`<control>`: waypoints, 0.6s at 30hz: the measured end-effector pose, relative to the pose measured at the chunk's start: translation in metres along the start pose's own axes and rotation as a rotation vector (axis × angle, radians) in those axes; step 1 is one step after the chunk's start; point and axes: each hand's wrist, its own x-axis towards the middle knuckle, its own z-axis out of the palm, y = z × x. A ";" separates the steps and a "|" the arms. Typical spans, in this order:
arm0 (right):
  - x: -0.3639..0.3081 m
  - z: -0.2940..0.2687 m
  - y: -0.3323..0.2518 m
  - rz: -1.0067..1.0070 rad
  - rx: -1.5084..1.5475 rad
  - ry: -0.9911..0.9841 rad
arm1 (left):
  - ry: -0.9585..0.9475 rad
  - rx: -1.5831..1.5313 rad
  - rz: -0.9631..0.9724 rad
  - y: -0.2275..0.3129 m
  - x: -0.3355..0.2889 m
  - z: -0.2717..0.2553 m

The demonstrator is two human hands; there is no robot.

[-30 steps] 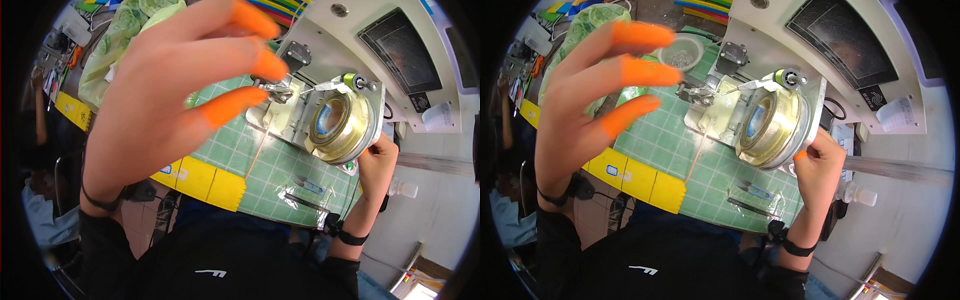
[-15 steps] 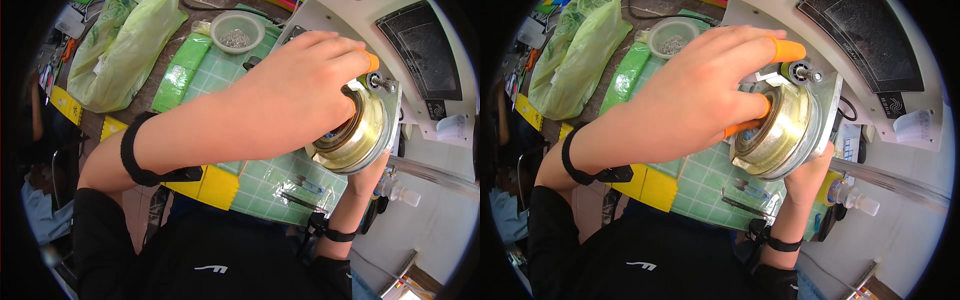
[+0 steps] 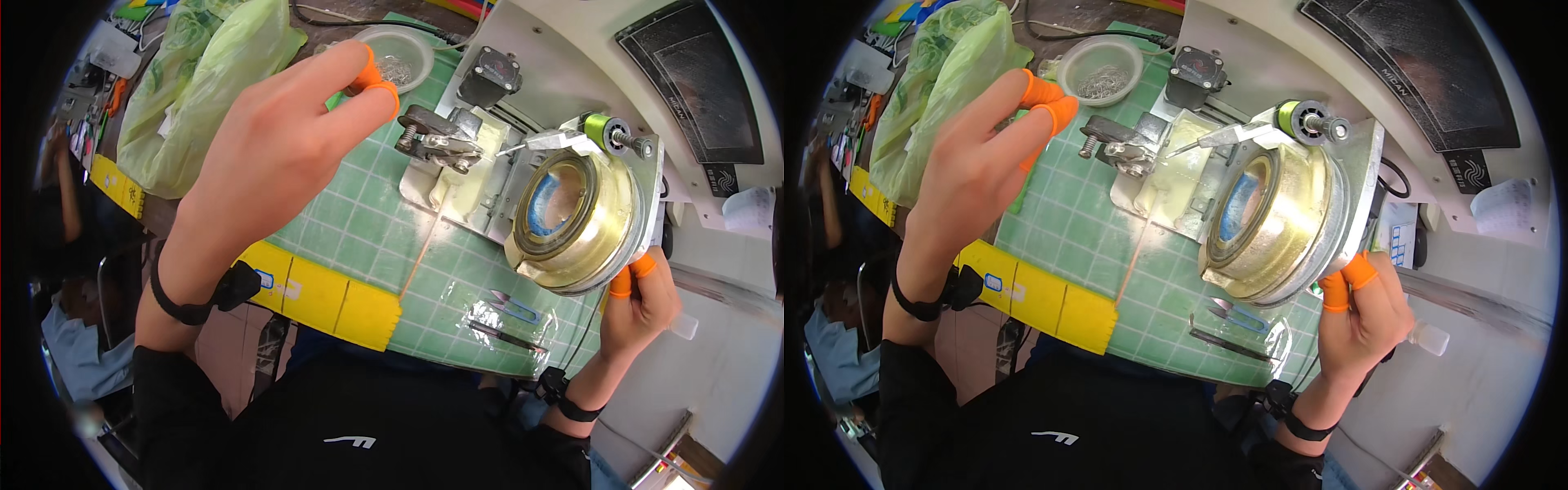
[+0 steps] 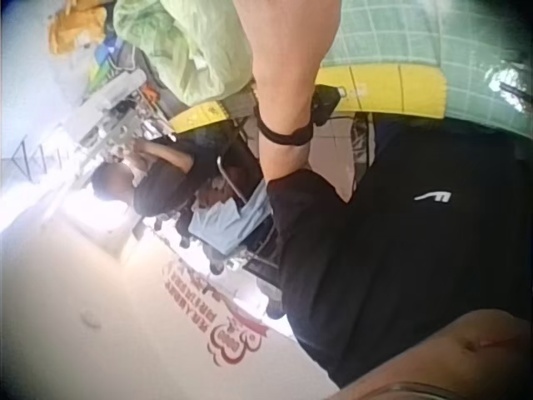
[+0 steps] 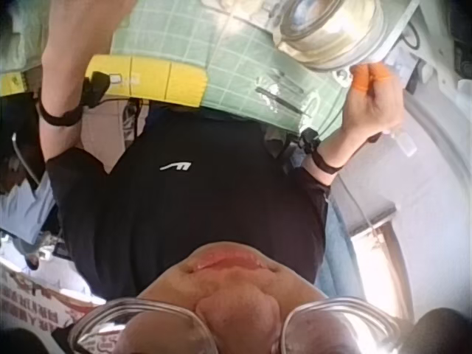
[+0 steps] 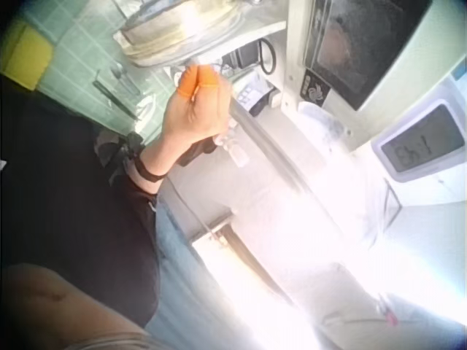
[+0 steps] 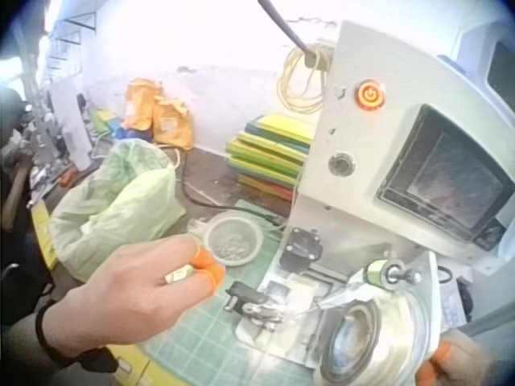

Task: Assembling small metal and plastic components using a desktop fixture and tools.

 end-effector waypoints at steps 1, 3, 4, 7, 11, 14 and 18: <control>0.000 0.001 -0.001 0.019 -0.013 0.005 | 0.003 -0.001 0.004 -0.001 0.000 0.001; 0.000 -0.001 -0.002 0.012 -0.028 0.009 | 0.021 -0.034 -0.027 -0.001 0.000 0.002; -0.001 -0.001 -0.003 0.006 -0.042 0.010 | 0.024 -0.036 -0.023 -0.001 0.000 0.003; -0.002 0.003 -0.001 0.007 -0.024 0.014 | 0.022 -0.037 -0.051 -0.003 -0.003 0.008; -0.005 0.001 -0.004 0.040 -0.062 -0.021 | -0.066 -0.141 -0.100 0.002 -0.010 0.017; -0.009 0.002 -0.002 0.028 -0.077 -0.008 | -0.108 -0.175 -0.137 0.001 -0.020 0.016; -0.017 -0.012 0.009 0.172 -0.117 0.095 | -0.031 -0.221 -0.178 -0.006 -0.011 0.016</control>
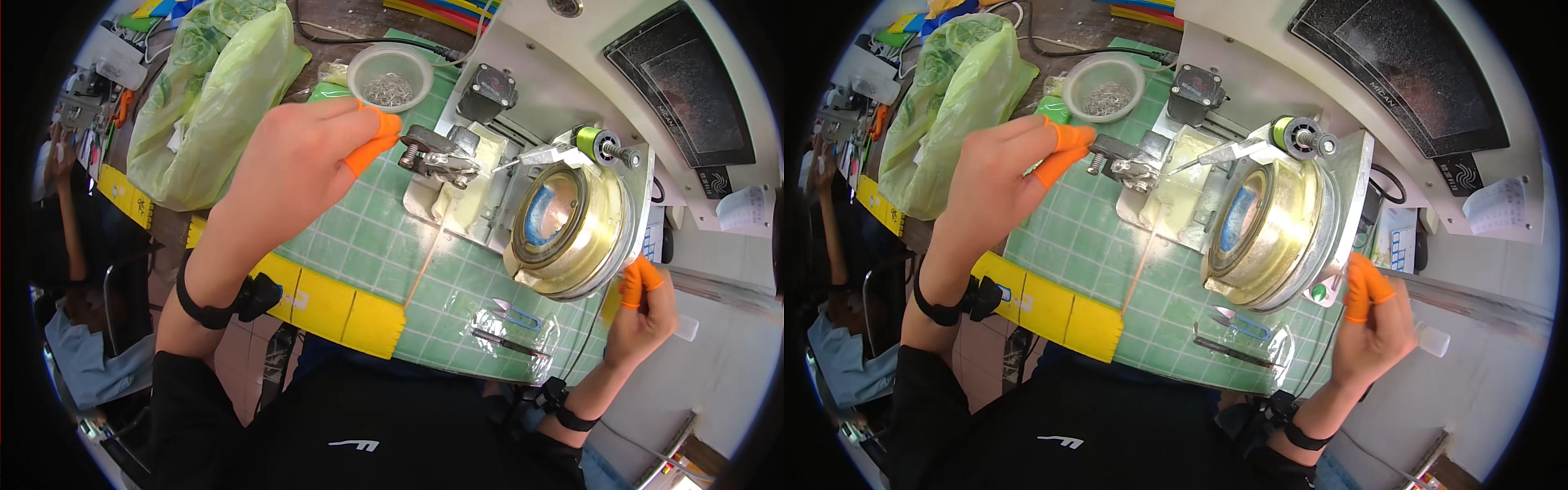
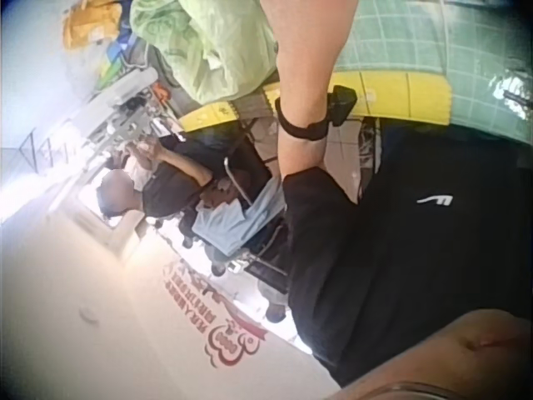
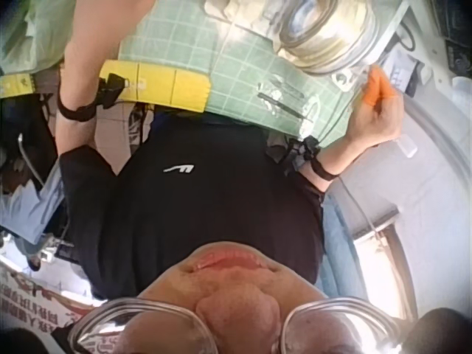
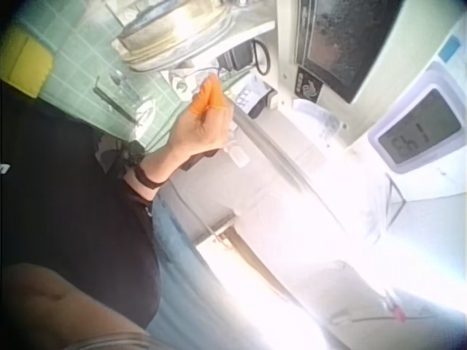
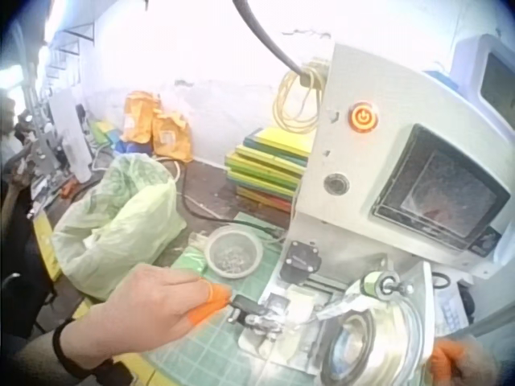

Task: Assembling small metal and plastic components using a desktop fixture and tools.

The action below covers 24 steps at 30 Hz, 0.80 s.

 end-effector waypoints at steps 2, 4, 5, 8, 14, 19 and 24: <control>-0.002 -0.013 0.005 0.081 -0.055 0.035 | -0.031 0.004 0.026 0.003 0.007 0.000; -0.008 -0.031 0.011 0.036 -0.137 -0.041 | -0.062 -0.021 0.084 0.006 0.018 0.003; -0.010 -0.032 0.014 -0.020 -0.117 -0.022 | -0.080 -0.057 0.042 0.006 0.018 0.003; -0.015 -0.033 0.024 -0.023 -0.064 -0.017 | -0.183 -0.065 -0.059 0.014 0.018 -0.010; -0.023 -0.053 0.058 0.019 -0.144 0.014 | -0.201 -0.049 -0.141 0.021 0.016 -0.011; -0.026 -0.057 0.069 0.048 -0.148 0.020 | -0.252 0.060 -0.173 0.016 0.015 -0.016; -0.031 -0.057 0.079 0.050 -0.164 -0.007 | -0.264 0.086 -0.154 0.021 0.017 -0.017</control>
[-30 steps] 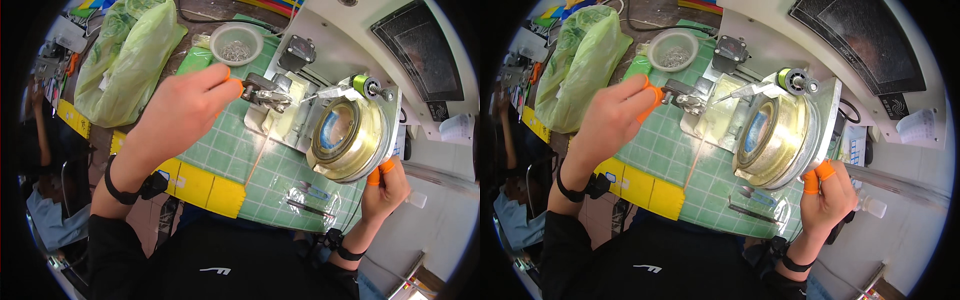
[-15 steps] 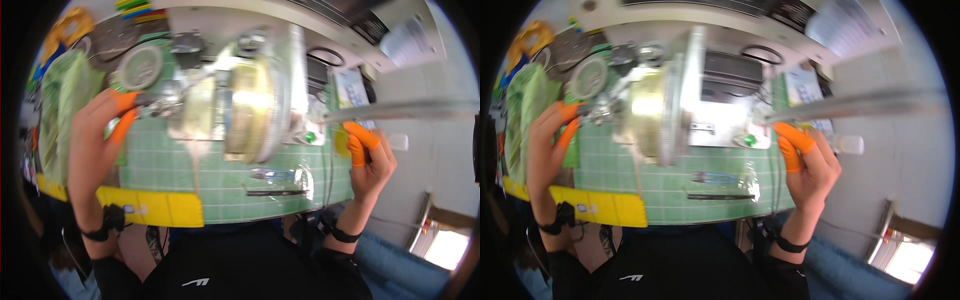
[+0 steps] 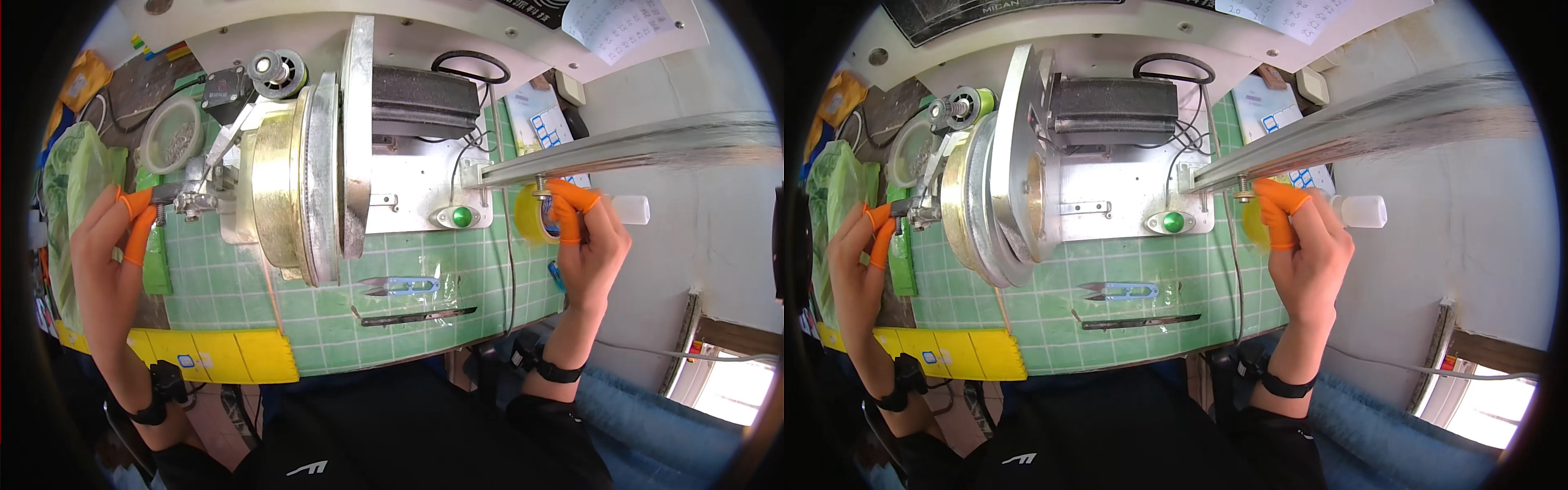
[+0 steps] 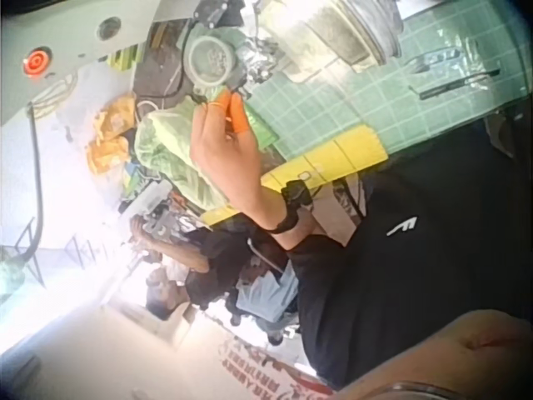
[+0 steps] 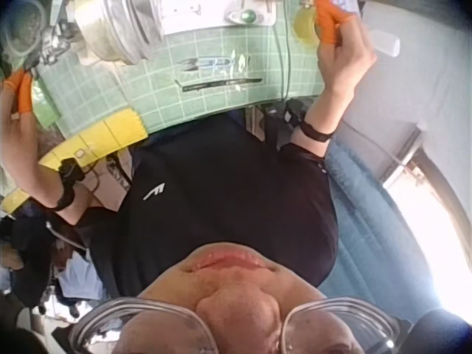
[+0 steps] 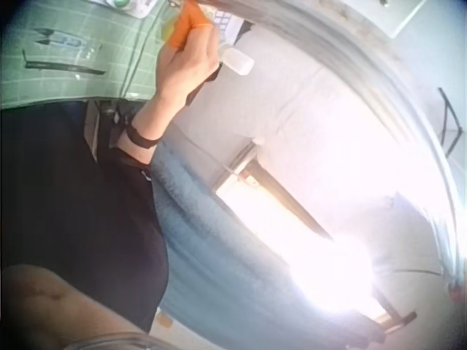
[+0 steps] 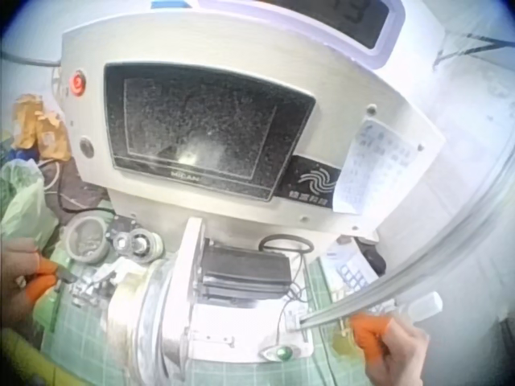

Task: Assembling small metal and plastic components using a desktop fixture and tools.

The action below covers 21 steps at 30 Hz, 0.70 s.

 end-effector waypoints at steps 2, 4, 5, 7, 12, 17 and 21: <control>-0.002 0.001 -0.005 0.040 -0.020 -0.017 | 0.007 0.008 0.034 0.002 0.000 0.001; -0.006 0.004 -0.005 0.060 -0.008 0.013 | 0.114 -0.005 0.089 0.004 0.001 0.006; -0.008 0.006 -0.004 0.080 0.004 0.044 | 0.114 -0.006 0.089 0.004 0.001 0.006; -0.011 0.009 -0.004 0.098 0.000 0.062 | 0.098 -0.016 0.088 0.005 0.002 0.006; -0.008 0.013 -0.009 0.114 -0.023 0.038 | 0.103 -0.005 0.096 0.006 0.003 0.004; -0.014 0.017 -0.001 0.122 0.075 0.168 | 0.124 0.009 0.148 0.006 0.005 0.008; -0.011 0.012 -0.001 0.096 0.021 0.149 | 0.112 -0.030 0.101 0.004 0.003 0.008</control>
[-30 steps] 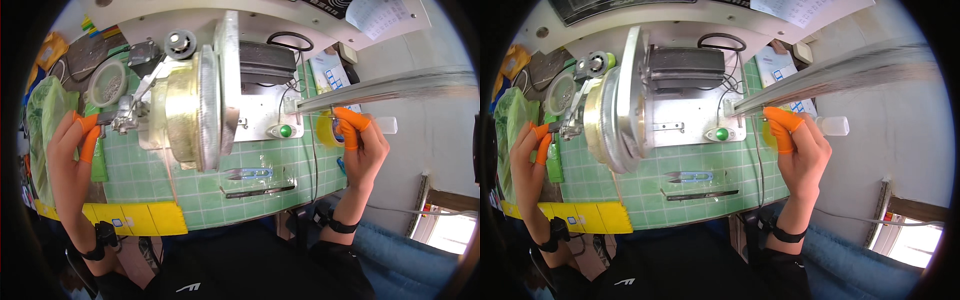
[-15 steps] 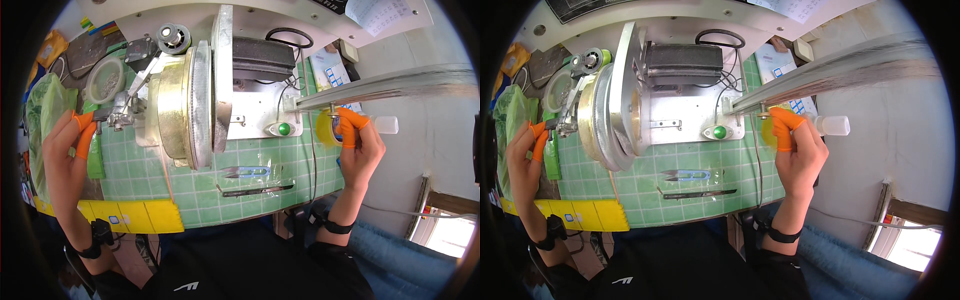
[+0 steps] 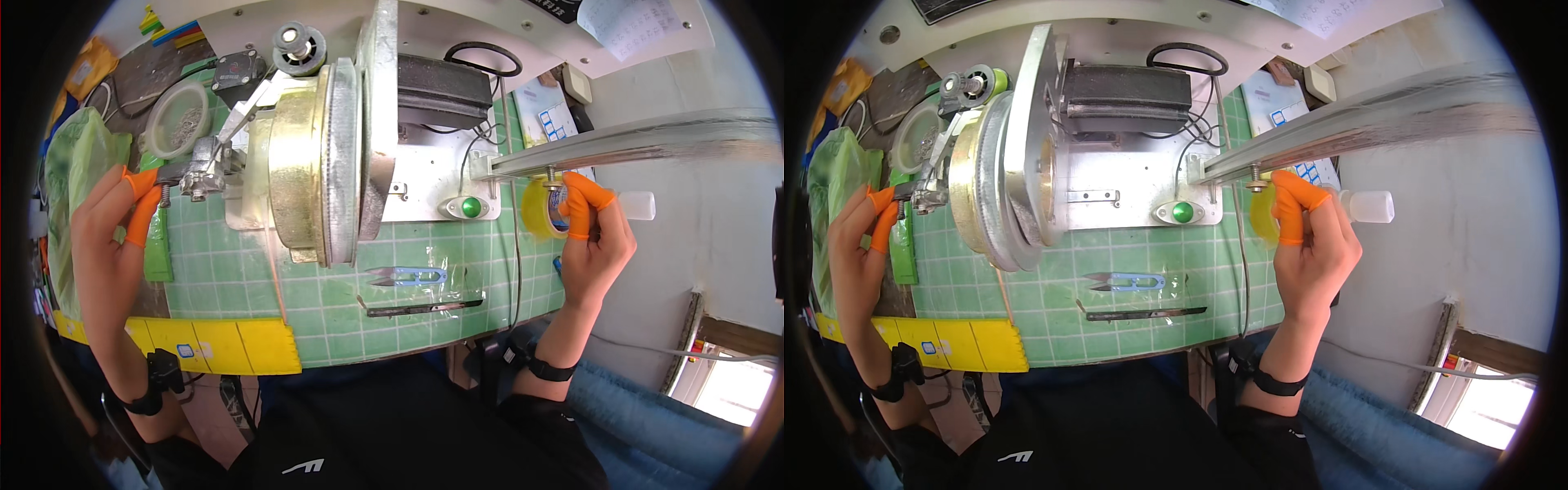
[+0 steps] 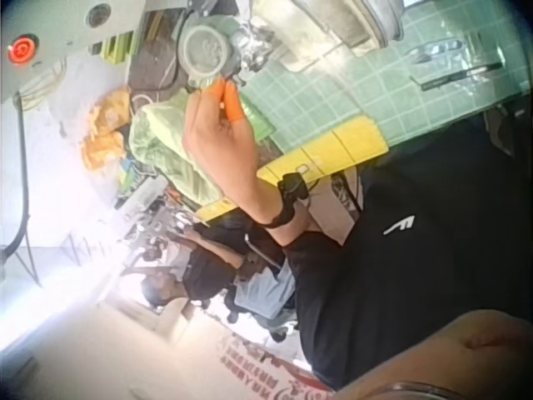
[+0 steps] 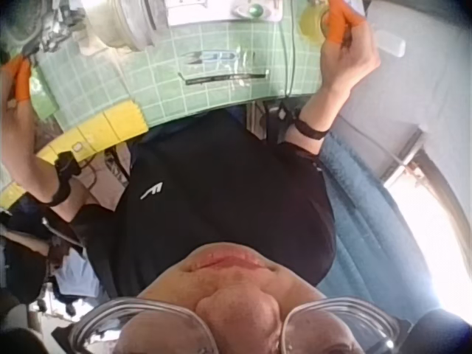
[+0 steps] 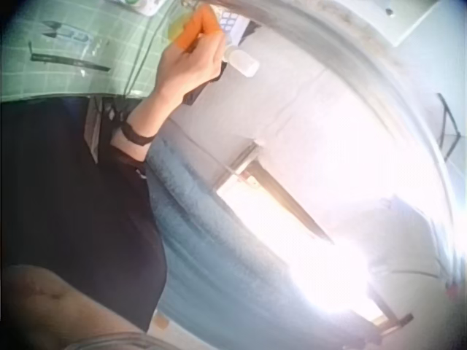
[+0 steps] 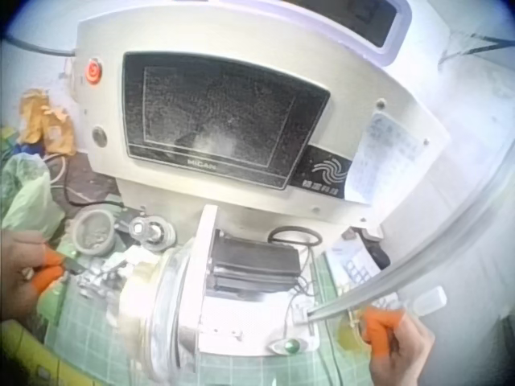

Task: Assembling small metal and plastic components using a desktop fixture and tools.

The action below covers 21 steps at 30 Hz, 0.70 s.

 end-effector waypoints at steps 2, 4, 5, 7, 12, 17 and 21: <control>-0.002 0.001 0.004 -0.005 -0.030 -0.041 | -0.014 -0.004 -0.010 -0.002 0.000 0.001; -0.004 0.003 0.001 0.022 0.001 -0.053 | -0.014 -0.002 -0.024 -0.003 0.001 0.002; -0.005 0.006 -0.002 0.044 0.034 -0.067 | -0.017 -0.002 -0.023 -0.004 0.002 0.001; -0.008 0.013 -0.006 0.048 0.019 -0.066 | -0.054 0.034 -0.068 -0.004 0.000 -0.005; -0.015 0.026 -0.016 0.040 0.038 -0.096 | 0.005 -0.042 -0.056 0.000 -0.002 -0.007; -0.014 -0.023 -0.012 0.239 0.022 -0.140 | -0.103 -0.025 -0.079 -0.028 -0.014 -0.012; -0.013 -0.049 -0.050 -0.129 0.083 0.135 | -0.117 0.059 -0.151 -0.041 -0.053 -0.030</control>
